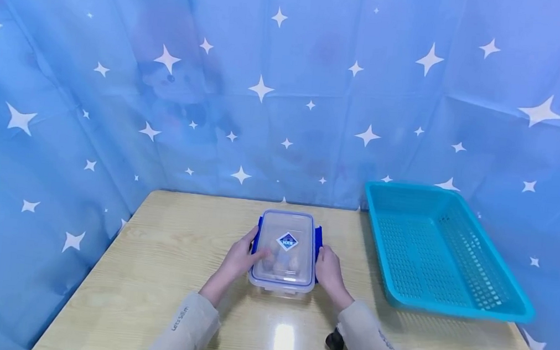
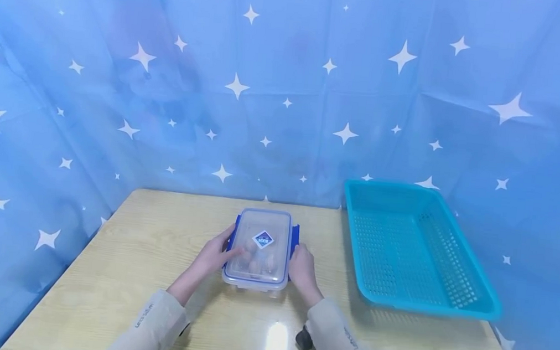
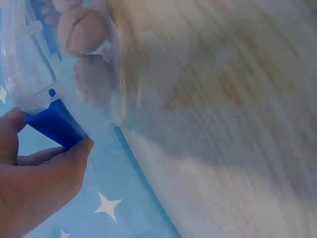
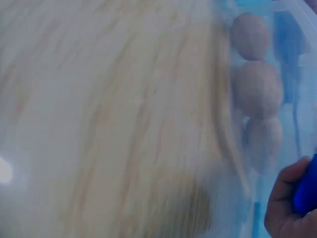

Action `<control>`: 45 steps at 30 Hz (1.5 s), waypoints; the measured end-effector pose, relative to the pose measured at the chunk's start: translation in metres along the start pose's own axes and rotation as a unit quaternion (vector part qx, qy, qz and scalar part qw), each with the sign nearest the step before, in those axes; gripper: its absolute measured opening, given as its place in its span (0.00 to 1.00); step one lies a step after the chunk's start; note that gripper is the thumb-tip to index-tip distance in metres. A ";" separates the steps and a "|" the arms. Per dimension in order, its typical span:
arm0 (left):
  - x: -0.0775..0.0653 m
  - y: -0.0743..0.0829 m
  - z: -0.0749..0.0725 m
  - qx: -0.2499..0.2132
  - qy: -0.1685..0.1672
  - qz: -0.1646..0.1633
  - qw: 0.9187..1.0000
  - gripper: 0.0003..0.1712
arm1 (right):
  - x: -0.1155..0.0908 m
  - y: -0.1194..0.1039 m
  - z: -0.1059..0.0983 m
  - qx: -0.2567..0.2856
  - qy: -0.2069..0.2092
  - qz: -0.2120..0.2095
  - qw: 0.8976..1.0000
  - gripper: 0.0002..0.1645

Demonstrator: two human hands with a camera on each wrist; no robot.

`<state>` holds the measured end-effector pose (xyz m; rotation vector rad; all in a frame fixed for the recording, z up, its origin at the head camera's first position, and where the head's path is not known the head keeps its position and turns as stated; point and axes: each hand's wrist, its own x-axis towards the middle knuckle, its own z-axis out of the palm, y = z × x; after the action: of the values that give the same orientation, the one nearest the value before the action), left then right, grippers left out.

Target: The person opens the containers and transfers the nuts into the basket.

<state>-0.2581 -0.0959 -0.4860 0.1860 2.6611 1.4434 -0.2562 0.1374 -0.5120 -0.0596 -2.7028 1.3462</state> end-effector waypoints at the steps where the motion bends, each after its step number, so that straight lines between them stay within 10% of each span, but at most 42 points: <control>1: -0.001 0.000 0.000 0.003 -0.001 0.002 1.000 0.46 | -0.001 0.002 -0.001 0.000 -0.001 -0.001 1.000 0.23; 19: -0.001 -0.001 0.003 -0.008 0.006 -0.009 1.000 0.45 | -0.003 0.009 -0.022 0.083 -0.034 0.023 0.996 0.26; 45: -0.003 -0.003 0.002 0.002 0.006 0.007 1.000 0.45 | -0.031 0.001 -0.022 0.040 -0.087 -0.088 0.992 0.39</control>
<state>-0.2552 -0.0963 -0.4891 0.1980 2.6785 1.4480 -0.2229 0.1529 -0.5027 0.3111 -2.7103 1.4645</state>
